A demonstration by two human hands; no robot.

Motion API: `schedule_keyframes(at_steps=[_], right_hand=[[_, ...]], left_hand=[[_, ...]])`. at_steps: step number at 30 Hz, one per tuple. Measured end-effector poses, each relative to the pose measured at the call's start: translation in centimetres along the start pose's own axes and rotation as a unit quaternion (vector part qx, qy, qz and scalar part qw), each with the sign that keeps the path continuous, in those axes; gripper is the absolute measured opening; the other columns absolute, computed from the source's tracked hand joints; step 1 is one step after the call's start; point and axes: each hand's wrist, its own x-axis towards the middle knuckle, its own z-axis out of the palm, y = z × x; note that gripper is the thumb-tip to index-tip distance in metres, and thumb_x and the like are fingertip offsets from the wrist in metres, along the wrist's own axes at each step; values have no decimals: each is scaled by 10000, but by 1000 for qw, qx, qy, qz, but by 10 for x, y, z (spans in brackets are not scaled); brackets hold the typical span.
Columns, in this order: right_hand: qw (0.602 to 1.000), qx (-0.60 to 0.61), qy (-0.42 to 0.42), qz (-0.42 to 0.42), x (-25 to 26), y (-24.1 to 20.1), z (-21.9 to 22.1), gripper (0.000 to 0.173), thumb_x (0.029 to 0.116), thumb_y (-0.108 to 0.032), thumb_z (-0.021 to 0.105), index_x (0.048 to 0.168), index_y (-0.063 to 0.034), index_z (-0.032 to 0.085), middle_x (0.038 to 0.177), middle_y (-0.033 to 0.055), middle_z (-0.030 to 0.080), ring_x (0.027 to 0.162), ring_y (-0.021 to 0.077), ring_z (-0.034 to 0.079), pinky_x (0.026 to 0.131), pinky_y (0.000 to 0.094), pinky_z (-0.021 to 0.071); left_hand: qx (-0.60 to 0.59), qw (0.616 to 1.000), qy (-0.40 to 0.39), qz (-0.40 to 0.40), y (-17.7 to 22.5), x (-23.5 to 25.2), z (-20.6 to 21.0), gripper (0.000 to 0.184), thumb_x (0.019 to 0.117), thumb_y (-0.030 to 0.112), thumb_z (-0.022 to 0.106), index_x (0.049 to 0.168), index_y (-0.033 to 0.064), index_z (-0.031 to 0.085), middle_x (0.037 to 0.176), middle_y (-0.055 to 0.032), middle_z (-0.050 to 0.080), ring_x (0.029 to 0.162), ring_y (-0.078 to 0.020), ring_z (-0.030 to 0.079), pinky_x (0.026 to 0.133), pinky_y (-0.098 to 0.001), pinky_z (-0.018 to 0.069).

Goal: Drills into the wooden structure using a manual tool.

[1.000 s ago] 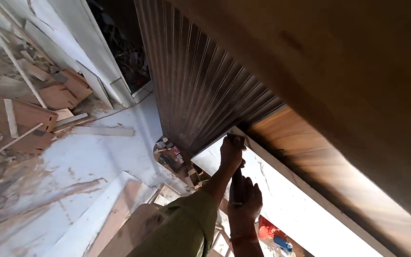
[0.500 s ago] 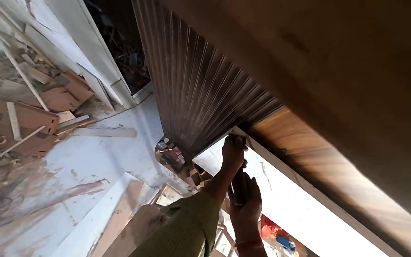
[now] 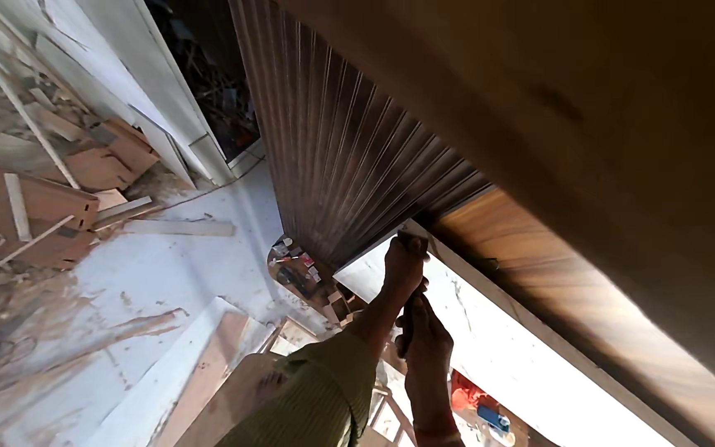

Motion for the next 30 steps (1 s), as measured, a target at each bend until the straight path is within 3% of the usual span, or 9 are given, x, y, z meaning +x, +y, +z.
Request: schedule_keyframes(at_steps=[2,4,7,12,15,19,24,27,30], right_hand=[[1000,23,19,-1,-4,-6,13,306,1078,-202,542,1273,-6,672,717,70,661,468,95,553,414,235,472],[998,55,32,13,-5,-8,20,311,1081,-205,538,1291,-18,670,703,75,633,467,105,534,416,249,465],[995,93,34,9,-8,2,16,316,1099,-195,483,1272,12,649,693,70,650,445,85,529,396,227,446],[995,19,-23,-94,-3,26,-30,418,1015,-56,598,1423,27,551,788,106,680,471,111,556,424,240,491],[978,-120,-58,-163,6,20,-52,427,990,-117,637,1399,-4,590,845,57,743,572,109,655,494,258,553],[934,-274,-98,-207,17,10,-78,461,977,-232,673,1417,-108,616,958,9,752,722,109,699,650,301,610],[904,-334,-84,-252,10,15,-106,482,941,-303,695,1395,-147,649,1008,31,758,802,118,712,734,350,607],[939,-238,-76,-236,5,18,-118,465,952,-225,666,1387,-67,626,891,13,740,648,95,666,581,288,586],[958,-163,-64,-225,-1,16,-125,434,956,-174,650,1356,-6,625,839,11,729,579,76,631,502,238,542]], left_hand=[[50,996,-24,-69,37,-29,-10,358,1134,339,345,1372,84,426,904,-143,613,596,-242,573,592,-391,533],[-25,988,-119,98,12,-22,-27,403,1122,309,394,1278,-62,417,711,-161,600,420,-167,553,391,-310,497],[70,994,-75,-42,52,-59,-23,436,1123,394,362,1354,31,432,886,-155,538,562,-219,517,527,-382,499],[-28,995,-90,16,-29,-11,1,396,1064,346,559,1314,45,501,946,-142,686,631,-217,687,600,-368,617],[-44,997,-31,47,-24,-20,6,313,1046,302,600,1237,54,602,941,-81,718,641,-148,661,598,-312,576],[-134,987,77,30,-17,-20,-12,251,969,200,715,1143,22,679,958,-138,713,794,-222,706,693,-402,608],[-179,975,131,-28,-26,-19,-56,314,1084,293,507,1215,36,630,1007,-117,706,720,-200,680,633,-361,578],[67,984,118,113,-23,-9,-65,312,1057,170,567,1345,68,634,1315,-100,669,1060,-197,694,922,-398,566],[240,954,46,172,-12,9,-56,441,1031,153,582,1469,112,554,1474,-139,548,1332,-285,546,1114,-489,441]])
